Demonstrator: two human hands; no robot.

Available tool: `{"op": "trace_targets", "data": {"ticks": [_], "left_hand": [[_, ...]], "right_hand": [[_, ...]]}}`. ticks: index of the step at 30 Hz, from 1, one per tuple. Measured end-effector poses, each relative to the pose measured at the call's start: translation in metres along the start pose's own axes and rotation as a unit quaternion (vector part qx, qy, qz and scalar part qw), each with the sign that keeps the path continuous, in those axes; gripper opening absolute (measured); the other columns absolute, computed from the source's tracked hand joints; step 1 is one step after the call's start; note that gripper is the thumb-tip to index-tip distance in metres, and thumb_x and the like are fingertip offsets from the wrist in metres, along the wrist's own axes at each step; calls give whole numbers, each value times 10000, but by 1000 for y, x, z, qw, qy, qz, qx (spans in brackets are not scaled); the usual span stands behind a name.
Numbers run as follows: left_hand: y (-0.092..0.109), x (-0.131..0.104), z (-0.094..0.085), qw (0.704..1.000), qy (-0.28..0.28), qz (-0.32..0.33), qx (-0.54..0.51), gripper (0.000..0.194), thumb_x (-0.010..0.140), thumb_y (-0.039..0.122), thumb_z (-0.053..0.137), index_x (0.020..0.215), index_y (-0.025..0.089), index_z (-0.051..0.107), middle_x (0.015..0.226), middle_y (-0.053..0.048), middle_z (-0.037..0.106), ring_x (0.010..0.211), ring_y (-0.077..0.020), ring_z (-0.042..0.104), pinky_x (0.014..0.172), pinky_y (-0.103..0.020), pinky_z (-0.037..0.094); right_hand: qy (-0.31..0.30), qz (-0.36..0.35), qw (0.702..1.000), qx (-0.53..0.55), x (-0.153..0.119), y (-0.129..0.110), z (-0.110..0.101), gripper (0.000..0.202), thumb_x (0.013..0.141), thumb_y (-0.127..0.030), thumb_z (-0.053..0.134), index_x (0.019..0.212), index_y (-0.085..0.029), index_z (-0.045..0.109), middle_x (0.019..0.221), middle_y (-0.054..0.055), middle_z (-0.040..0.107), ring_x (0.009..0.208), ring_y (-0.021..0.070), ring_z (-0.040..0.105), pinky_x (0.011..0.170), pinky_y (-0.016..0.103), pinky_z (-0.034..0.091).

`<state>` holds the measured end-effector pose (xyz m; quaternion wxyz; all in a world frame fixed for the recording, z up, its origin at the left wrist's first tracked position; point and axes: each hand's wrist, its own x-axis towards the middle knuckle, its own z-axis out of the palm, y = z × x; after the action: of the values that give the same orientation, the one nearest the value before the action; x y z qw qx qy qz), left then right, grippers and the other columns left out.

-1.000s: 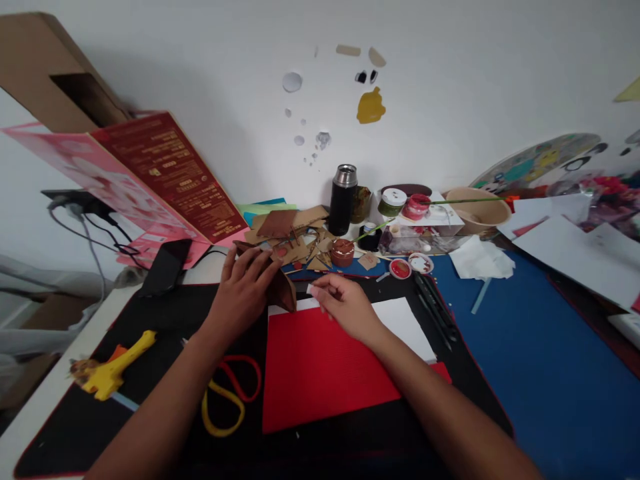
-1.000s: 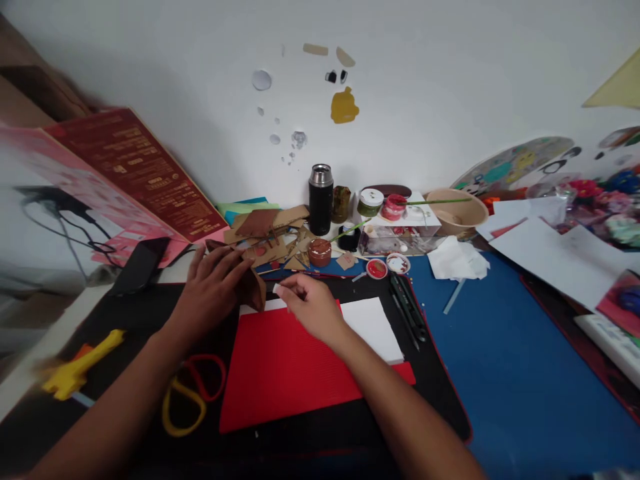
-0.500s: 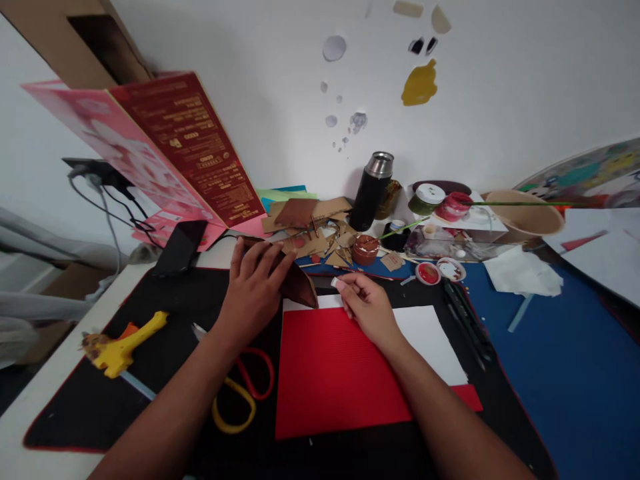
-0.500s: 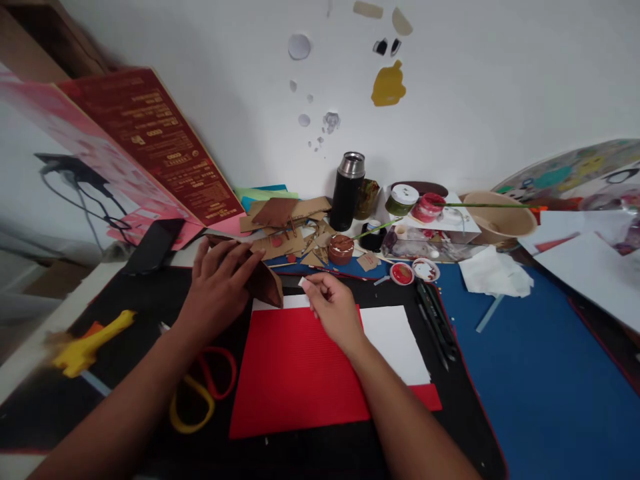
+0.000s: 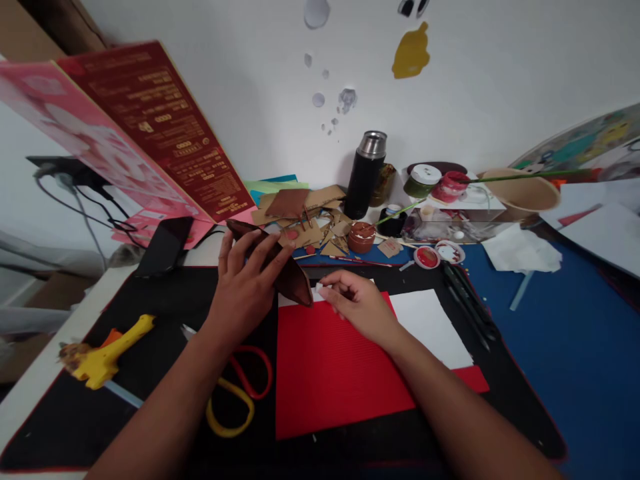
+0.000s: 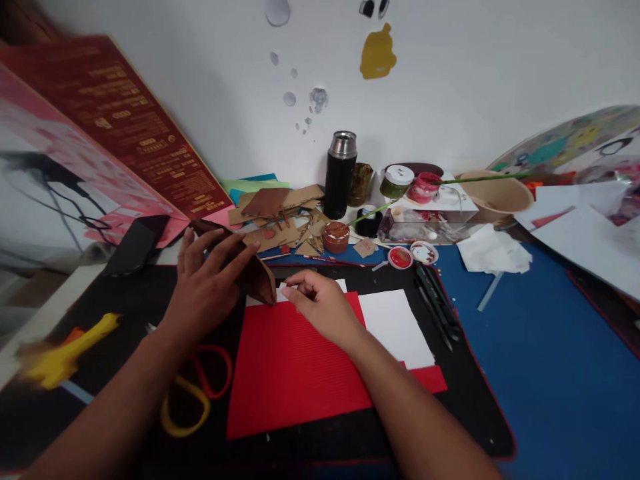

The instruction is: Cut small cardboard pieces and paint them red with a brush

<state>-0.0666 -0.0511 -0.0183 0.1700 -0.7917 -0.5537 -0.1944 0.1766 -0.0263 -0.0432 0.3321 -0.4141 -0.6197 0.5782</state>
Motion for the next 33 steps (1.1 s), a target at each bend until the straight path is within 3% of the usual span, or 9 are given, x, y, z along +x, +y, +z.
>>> {"op": "trace_targets", "data": {"ticks": [9,16,33], "left_hand": [[-6,-2,14,998,4,40,-55,718,900,50,602,1568,293,505,1582,-109,565,1547,-385,338,1289,-694,191],[-6,-1,13,997,3,53,-56,781,901,53,619,1611,324,439,1609,-113,533,1556,-396,333,1277,-713,210],[-5,0,15,995,2,46,-86,821,835,-10,603,1570,335,487,1615,-86,527,1543,-379,348,1245,-651,326]], "right_hand": [[-21,3,1000,-5,-2,-2,2,266,958,-467,694,1043,-216,711,716,-30,610,632,151,568,580,278,408],[-10,-17,999,-44,-3,-7,2,241,969,-447,692,1000,-210,728,708,-36,594,633,137,516,575,266,369],[2,-15,996,-86,-6,-13,4,238,946,-456,726,972,-220,743,695,-36,632,615,131,525,574,266,357]]}}
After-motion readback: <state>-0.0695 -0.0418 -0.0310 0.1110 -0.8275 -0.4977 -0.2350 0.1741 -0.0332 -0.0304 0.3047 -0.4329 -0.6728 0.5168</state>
